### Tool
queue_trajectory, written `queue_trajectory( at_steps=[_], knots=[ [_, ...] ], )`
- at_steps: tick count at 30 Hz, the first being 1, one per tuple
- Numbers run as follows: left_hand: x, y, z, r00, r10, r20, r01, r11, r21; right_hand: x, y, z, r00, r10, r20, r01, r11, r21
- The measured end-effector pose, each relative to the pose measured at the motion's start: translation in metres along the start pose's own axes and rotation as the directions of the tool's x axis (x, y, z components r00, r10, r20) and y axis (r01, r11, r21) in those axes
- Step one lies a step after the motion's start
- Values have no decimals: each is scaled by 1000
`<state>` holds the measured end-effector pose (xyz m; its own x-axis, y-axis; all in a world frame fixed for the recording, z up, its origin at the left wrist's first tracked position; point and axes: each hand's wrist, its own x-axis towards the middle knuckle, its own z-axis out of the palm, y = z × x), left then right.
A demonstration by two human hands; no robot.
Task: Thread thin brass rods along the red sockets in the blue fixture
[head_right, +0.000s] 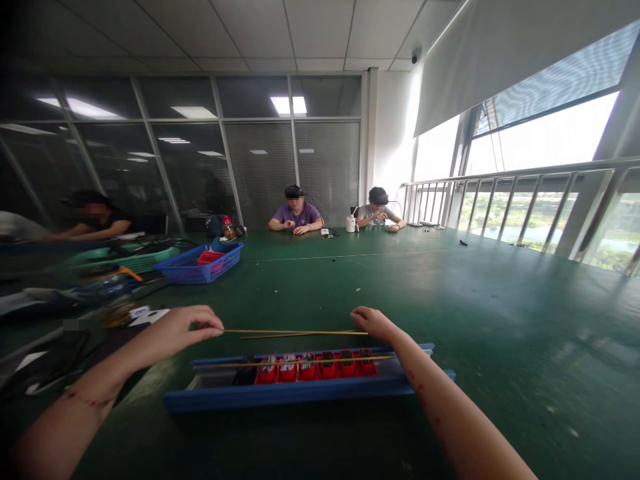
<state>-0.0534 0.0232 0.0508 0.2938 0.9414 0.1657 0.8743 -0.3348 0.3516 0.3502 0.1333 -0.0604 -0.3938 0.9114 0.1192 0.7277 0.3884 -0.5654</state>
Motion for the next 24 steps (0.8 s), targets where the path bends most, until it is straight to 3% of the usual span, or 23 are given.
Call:
queue_trajectory(
  at_steps=[4, 8, 13, 19, 24],
  knots=[
    [22, -16, 29, 997, 17, 74, -16, 1000, -11, -4, -4, -2, 999, -30, 25, 28, 998, 48],
    [42, -26, 61, 987, 17, 160, -10, 999, -43, -7, -8, -1, 985, -149, 84, 156, 984, -84],
    [60, -31, 83, 984, 12, 180, -5, 999, -36, -4, -8, 3, 987, -157, 42, 163, 963, -215],
    [57, -17, 76, 988, 16, 155, -9, 999, -50, -2, -6, 5, 989, -147, 35, 151, 958, -245],
    [20, 21, 48, 989, 59, 133, -42, 991, -127, -1, -6, 5, 991, -129, 37, 134, 960, -247]
  ],
)
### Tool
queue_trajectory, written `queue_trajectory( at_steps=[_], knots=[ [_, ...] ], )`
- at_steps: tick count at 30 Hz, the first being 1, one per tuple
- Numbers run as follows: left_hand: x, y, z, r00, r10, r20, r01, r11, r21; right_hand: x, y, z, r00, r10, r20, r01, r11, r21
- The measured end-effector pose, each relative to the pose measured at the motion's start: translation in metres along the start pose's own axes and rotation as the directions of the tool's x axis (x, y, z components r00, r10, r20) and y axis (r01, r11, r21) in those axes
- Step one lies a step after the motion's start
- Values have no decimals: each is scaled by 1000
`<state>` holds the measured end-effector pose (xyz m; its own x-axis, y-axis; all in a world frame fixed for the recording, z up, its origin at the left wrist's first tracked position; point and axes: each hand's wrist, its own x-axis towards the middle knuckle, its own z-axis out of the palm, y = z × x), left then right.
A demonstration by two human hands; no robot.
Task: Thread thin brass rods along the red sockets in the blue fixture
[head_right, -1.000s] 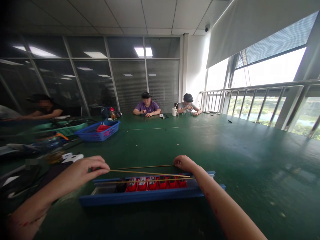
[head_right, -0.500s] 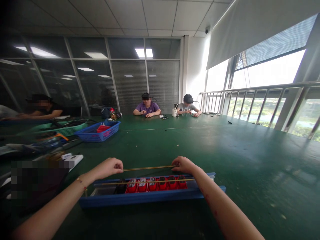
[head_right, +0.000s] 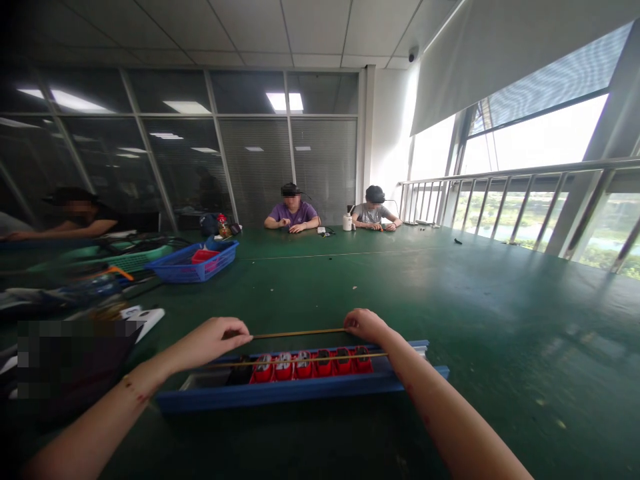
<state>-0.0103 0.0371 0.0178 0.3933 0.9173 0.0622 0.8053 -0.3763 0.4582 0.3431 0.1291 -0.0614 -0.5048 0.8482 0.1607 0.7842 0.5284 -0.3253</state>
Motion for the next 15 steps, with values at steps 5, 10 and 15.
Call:
queue_trajectory(
  at_steps=[5, 10, 15],
  knots=[
    [-38, 21, -6, 999, 9, 39, -10, 1000, 30, -1, 0, 1, 1000, -24, -16, 23, 1000, -4],
    [-43, 15, 1, 1000, 6, -3, -6, 995, 103, -1, 0, 1, 1000, -5, -9, 5, 1000, -1],
    [-37, 17, -2, 998, 61, 29, -64, 986, 153, -1, 1, 1, 1000, -6, -1, 6, 1000, 8]
  ],
)
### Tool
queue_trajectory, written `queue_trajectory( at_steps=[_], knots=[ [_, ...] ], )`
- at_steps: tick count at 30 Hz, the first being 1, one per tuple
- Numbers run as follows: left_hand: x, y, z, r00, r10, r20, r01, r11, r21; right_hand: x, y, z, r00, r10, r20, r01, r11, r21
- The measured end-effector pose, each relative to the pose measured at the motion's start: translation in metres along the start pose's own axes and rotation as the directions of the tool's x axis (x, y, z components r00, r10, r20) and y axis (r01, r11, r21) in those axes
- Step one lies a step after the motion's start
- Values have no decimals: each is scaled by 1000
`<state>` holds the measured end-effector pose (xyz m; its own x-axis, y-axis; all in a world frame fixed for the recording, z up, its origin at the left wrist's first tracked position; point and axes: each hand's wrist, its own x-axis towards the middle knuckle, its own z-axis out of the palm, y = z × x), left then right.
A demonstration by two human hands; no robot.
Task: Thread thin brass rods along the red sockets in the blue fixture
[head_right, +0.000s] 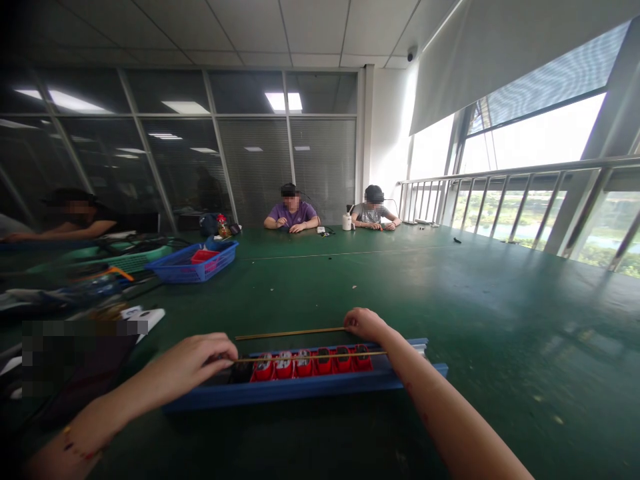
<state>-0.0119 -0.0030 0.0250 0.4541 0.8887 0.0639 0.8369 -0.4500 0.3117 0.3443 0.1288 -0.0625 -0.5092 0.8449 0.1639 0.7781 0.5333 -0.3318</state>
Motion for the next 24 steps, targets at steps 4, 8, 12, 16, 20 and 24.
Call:
queue_trajectory(
  at_steps=[4, 8, 12, 16, 20, 24],
  knots=[
    [-3, -4, -19, 998, 18, -68, -15, 999, 41, -1, 0, 0, 1000, -22, -11, 22, 1000, 16],
    [-8, -21, -41, 992, -31, -126, 41, 996, 77, -1, 0, -1, 1000, -1, -20, 1, 1000, 23],
    [-7, -42, -41, 989, -83, -120, 95, 990, 103, -2, 1, -1, 998, 13, -69, -10, 999, 38],
    [7, -58, -20, 995, -90, -51, 94, 990, 101, 0, 5, 2, 994, 63, -85, -54, 993, 103],
    [28, -61, 1, 994, -107, 6, 107, 992, 74, 0, 6, 3, 993, 76, -88, -67, 993, 102],
    [52, -59, 17, 993, -103, 56, 94, 986, 139, -3, 1, 0, 999, 24, -49, -22, 999, 45]
  ],
)
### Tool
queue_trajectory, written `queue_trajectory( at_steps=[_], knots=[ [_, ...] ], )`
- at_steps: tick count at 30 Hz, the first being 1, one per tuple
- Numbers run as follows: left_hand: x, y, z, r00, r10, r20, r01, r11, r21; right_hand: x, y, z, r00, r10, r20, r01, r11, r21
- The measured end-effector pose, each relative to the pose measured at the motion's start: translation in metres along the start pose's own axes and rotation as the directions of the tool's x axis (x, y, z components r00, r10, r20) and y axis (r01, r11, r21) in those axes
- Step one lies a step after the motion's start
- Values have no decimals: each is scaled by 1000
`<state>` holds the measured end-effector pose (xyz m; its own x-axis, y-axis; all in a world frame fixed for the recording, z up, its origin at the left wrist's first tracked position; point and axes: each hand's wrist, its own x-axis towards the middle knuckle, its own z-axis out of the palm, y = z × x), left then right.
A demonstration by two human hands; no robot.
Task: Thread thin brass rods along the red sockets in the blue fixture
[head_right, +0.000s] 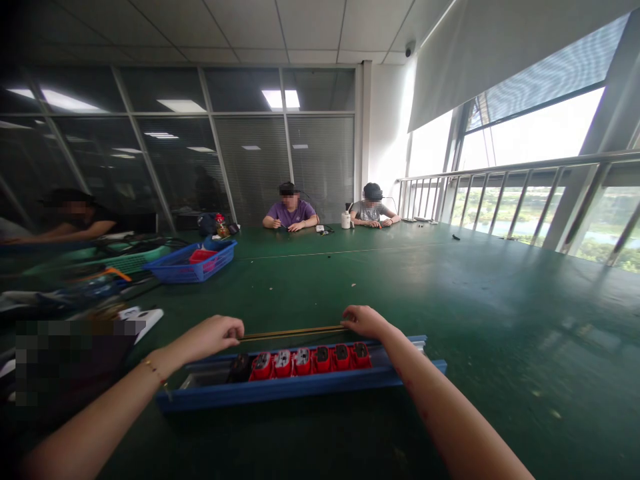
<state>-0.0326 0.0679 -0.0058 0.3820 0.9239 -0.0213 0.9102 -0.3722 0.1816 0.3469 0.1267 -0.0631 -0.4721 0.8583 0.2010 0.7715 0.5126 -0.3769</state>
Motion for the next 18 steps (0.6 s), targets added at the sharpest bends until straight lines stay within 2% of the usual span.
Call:
queue_trajectory(
  at_steps=[6, 13, 18],
  knots=[
    [24, 7, 14, 1000, 21, -10, -20, 993, 119, -5, -14, -10, 995, -59, 77, 70, 986, -151],
    [32, 5, 20, 997, 66, 33, -71, 982, 174, -4, -27, -18, 987, -67, 146, 116, 925, -363],
    [37, 4, 23, 998, 52, 41, -57, 987, 152, 3, -31, -21, 971, -36, 236, 131, 908, -398]
  ],
)
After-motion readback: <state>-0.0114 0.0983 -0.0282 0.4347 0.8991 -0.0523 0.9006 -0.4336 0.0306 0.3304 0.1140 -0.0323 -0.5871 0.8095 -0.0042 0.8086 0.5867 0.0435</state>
